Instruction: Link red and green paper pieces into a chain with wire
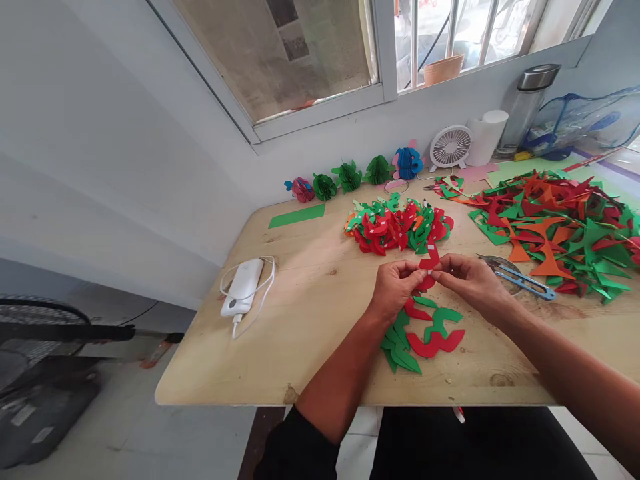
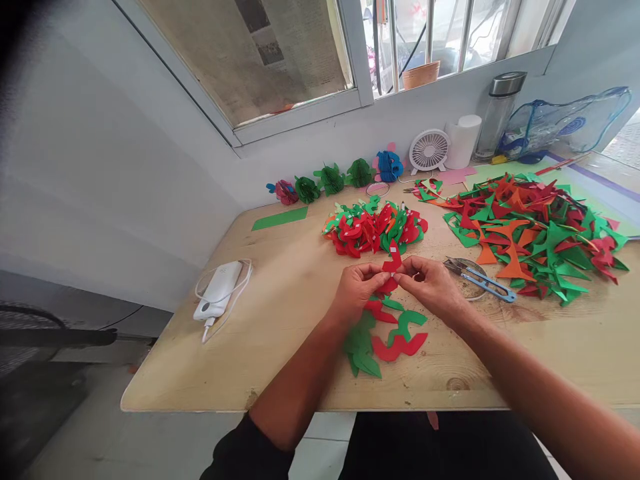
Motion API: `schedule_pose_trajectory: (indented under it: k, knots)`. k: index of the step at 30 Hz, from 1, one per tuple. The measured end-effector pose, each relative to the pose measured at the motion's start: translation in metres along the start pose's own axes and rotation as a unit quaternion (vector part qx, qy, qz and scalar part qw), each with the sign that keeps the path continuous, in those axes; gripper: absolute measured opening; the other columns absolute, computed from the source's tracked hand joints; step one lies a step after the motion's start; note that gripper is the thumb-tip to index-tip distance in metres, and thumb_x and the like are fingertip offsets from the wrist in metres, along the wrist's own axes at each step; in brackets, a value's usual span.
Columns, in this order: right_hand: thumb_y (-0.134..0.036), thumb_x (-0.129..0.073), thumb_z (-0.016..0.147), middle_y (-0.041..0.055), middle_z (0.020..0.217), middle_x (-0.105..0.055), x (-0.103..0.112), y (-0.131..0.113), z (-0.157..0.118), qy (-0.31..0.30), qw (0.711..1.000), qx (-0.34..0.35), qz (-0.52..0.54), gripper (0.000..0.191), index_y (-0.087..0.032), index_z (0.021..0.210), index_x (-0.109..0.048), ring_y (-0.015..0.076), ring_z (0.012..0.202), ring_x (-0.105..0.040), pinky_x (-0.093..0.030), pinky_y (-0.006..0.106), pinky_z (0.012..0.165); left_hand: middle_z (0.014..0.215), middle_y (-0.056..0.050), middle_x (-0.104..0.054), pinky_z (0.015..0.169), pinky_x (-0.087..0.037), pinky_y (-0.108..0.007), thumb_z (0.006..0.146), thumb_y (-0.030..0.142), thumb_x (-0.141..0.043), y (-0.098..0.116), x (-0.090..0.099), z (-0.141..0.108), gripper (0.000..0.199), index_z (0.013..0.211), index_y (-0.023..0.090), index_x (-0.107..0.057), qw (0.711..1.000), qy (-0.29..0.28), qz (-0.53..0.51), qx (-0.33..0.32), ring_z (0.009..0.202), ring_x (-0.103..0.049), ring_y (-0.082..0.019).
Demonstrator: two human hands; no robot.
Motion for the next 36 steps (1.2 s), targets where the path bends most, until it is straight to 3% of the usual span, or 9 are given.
schedule_pose_trajectory:
  k: [21,36]
  knots:
    - [-0.037,-0.052,0.074,-0.0018,0.056,-0.051,-0.0028,0.0027,0.0009,0.033,0.997,0.020,-0.060,0.021,-0.018,0.064,-0.055,0.0103,0.051,-0.039,-0.031,0.025,0.049,0.062,-0.001,-0.065,0.056,-0.046,-0.020,0.060,0.023,-0.073,0.0009,-0.0020,0.0001,0.013,0.065,0.012,-0.069,1.000,-0.016,-0.016,-0.007,0.056,-0.058,-0.008]
    - [-0.034,-0.051,0.077,-0.0028,0.058,-0.047,-0.0102,0.0114,0.0005,0.069,0.996,0.037,-0.029,0.019,-0.020,0.065,-0.050,0.0111,0.054,-0.039,-0.033,0.026,0.053,0.063,-0.001,-0.065,0.056,-0.044,-0.020,0.059,0.023,-0.073,0.0001,-0.0013,0.0005,0.013,0.064,0.013,-0.067,1.000,-0.011,-0.013,-0.012,0.056,-0.056,-0.008]
Point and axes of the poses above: each hand's wrist, its own z-axis towards the middle knuckle, its own x-axis out of the back of the hand, y = z × x, the point moved 3 cm from there along z, towards the middle knuckle
